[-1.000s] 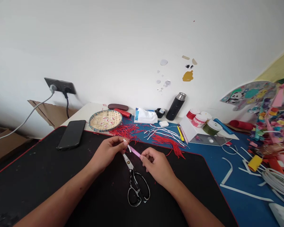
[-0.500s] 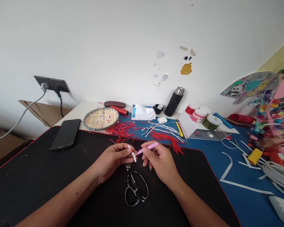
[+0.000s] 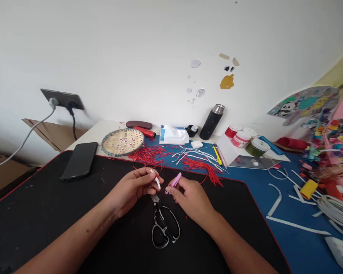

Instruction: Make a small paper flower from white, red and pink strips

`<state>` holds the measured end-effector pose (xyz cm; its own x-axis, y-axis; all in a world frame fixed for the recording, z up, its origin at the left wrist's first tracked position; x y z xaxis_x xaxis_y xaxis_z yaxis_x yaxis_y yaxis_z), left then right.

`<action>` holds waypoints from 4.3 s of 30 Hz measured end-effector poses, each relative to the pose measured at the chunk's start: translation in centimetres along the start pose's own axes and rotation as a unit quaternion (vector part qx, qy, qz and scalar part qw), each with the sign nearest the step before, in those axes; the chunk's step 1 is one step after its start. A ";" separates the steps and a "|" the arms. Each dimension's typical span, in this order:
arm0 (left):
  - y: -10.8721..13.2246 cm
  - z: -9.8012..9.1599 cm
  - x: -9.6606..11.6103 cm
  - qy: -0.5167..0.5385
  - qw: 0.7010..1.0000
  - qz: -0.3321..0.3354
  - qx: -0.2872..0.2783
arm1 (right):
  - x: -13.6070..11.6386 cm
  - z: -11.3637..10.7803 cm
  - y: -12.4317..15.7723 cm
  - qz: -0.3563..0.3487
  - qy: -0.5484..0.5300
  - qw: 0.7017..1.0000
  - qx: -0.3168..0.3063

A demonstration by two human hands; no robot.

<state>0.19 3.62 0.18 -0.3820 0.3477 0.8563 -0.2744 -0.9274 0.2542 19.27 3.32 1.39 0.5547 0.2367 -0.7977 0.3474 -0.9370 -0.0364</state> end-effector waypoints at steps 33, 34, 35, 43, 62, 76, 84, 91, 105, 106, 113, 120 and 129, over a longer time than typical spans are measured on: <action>-0.1 -0.5 -0.5 0.014 1.000 -0.011 0.015 | 0.0 -0.4 0.1 0.019 0.163 0.985 -0.059; -0.1 -0.5 -0.5 0.013 1.000 -0.010 0.015 | 0.0 -0.4 0.1 0.019 0.167 0.984 -0.060; -0.1 -0.5 -0.5 0.012 1.000 -0.010 0.015 | 0.0 -0.4 0.1 0.020 0.171 0.983 -0.060; -0.2 -0.5 -0.5 0.011 1.000 -0.012 0.014 | -0.1 -0.6 0.2 0.014 0.202 0.977 -0.065; 0.3 0.3 -2.0 0.174 0.975 -0.122 0.063 | -2.0 -0.9 1.3 -0.245 -0.033 0.964 0.097; 0.1 0.4 -3.1 0.181 0.974 -0.137 0.018 | -2.7 -0.9 1.6 -0.317 -0.053 0.941 0.108; 0.3 0.6 -2.9 0.175 0.974 -0.141 0.014 | -2.9 -0.9 1.7 -0.309 -0.057 0.944 0.100; 0.3 0.8 -2.7 0.166 0.975 -0.144 0.009 | -2.9 -0.9 1.7 -0.313 -0.055 0.943 0.098; 0.3 0.7 -2.7 0.161 0.977 -0.141 0.011 | -2.9 -0.9 1.8 -0.304 -0.061 0.947 0.086; 0.3 0.7 -2.7 0.162 0.977 -0.140 0.011 | -2.9 -0.9 1.8 -0.305 -0.061 0.947 0.085; 0.3 0.7 -2.5 0.148 0.980 -0.133 0.009 | -2.7 -0.9 1.9 -0.300 -0.057 0.949 0.081; 0.3 0.8 -1.3 0.048 0.996 -0.079 -0.020 | -2.4 -0.4 1.3 -0.206 -0.109 0.972 0.016; 0.6 0.9 -0.2 -0.098 0.992 -0.018 -0.078 | -1.3 0.6 1.0 0.016 -0.222 0.969 -0.107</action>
<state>0.89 2.88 0.60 -0.1944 0.3315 0.9232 -0.4232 -0.8774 0.2260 18.42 1.96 2.05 0.2051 0.0294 -0.9783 0.5099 -0.8564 0.0811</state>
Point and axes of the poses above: each hand's wrist, its own y-axis away from the middle knuckle, its own z-axis out of the palm, x = y × z, the point moved 4 cm from there along -y, towards the middle knuckle, and after that the axes turned 4 degrees about -y, right-handed, at the moved point
